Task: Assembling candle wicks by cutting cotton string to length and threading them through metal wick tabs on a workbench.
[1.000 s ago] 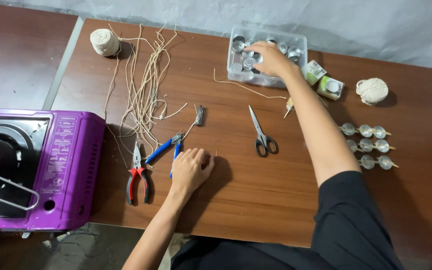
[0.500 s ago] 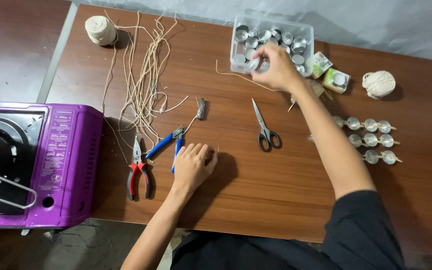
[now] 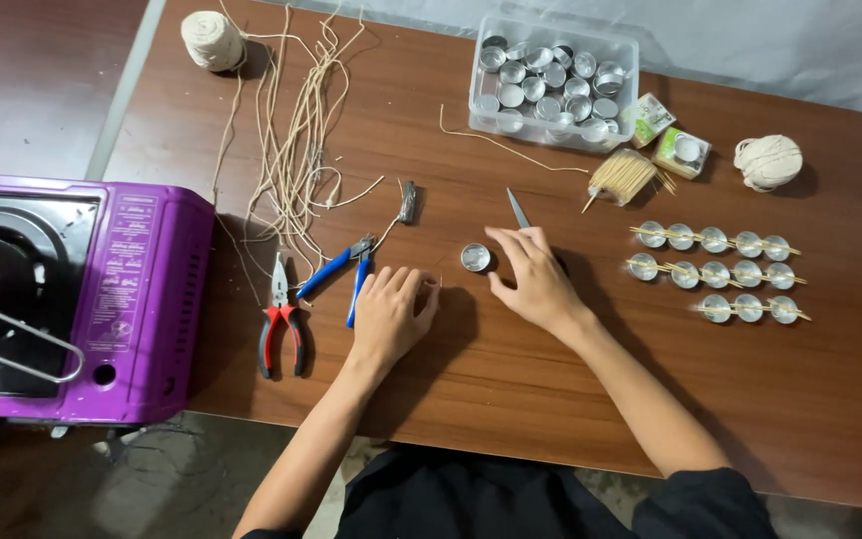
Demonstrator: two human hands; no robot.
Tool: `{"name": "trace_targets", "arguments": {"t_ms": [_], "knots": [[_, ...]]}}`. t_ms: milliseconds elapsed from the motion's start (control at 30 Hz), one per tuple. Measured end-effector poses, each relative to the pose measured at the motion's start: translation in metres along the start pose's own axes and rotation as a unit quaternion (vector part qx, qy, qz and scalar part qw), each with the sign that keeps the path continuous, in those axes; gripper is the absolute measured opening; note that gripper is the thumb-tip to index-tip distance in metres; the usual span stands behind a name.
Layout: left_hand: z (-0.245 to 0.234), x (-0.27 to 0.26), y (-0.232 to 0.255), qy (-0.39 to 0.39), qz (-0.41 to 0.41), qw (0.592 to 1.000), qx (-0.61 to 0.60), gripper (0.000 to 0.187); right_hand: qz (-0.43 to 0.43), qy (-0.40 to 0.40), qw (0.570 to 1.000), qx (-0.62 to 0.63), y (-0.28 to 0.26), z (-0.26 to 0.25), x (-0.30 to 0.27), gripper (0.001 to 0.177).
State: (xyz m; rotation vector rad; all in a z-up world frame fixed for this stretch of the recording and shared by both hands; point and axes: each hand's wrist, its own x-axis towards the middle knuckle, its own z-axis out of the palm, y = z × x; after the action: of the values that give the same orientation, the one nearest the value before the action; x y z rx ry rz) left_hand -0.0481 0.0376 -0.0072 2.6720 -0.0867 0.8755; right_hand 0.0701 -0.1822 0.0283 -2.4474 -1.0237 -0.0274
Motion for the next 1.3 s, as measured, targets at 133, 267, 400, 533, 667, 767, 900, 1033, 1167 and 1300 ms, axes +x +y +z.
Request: {"name": "trace_targets", "arguments": {"t_ms": [133, 267, 400, 533, 667, 767, 900, 1033, 1167, 1300], "knots": [[-0.006, 0.004, 0.003, 0.000, -0.008, 1.000, -0.003, 0.019, -0.063, 0.050, 0.991, -0.108, -0.019, 0.007, -0.019, 0.010], [-0.007, 0.006, 0.004, -0.006, -0.018, 1.000, -0.025, 0.017, 0.003, -0.006, 0.995, -0.102, -0.013, 0.044, -0.042, 0.015], [-0.009, 0.009, 0.008, -0.002, -0.027, 0.999, -0.045, 0.015, -0.018, -0.011, 0.988, -0.151, -0.003, 0.060, -0.052, 0.007], [-0.015, 0.013, 0.015, -0.036, -0.051, 0.995, -0.073, 0.016, -0.053, 0.059, 0.976, -0.201, -0.009, 0.059, -0.053, 0.013], [-0.023, 0.021, 0.019, -0.072, -0.072, 0.986, -0.134, 0.016, -0.055, 0.064, 0.985, -0.151, -0.004, 0.053, -0.054, 0.011], [-0.036, 0.032, 0.023, -0.140, -0.056, 0.979, -0.138, 0.018, -0.033, 0.045, 0.995, -0.087, -0.006, 0.039, -0.052, 0.009], [-0.019, 0.029, 0.018, -0.203, 0.039, 0.978, -0.013, 0.024, 0.033, -0.005, 0.997, -0.067, -0.021, 0.013, -0.052, 0.019], [0.030, 0.004, 0.006, -0.166, 0.074, 0.983, 0.023, 0.016, 0.070, -0.058, 0.995, -0.046, -0.017, 0.023, -0.057, 0.019], [0.043, -0.002, 0.008, -0.107, 0.134, 0.982, 0.077, 0.017, 0.065, -0.066, 0.992, -0.085, -0.009, 0.043, -0.061, 0.012], [0.030, 0.007, 0.017, -0.086, 0.156, 0.979, 0.100, 0.015, 0.023, -0.011, 0.994, -0.111, -0.004, 0.049, -0.062, 0.009]]}}
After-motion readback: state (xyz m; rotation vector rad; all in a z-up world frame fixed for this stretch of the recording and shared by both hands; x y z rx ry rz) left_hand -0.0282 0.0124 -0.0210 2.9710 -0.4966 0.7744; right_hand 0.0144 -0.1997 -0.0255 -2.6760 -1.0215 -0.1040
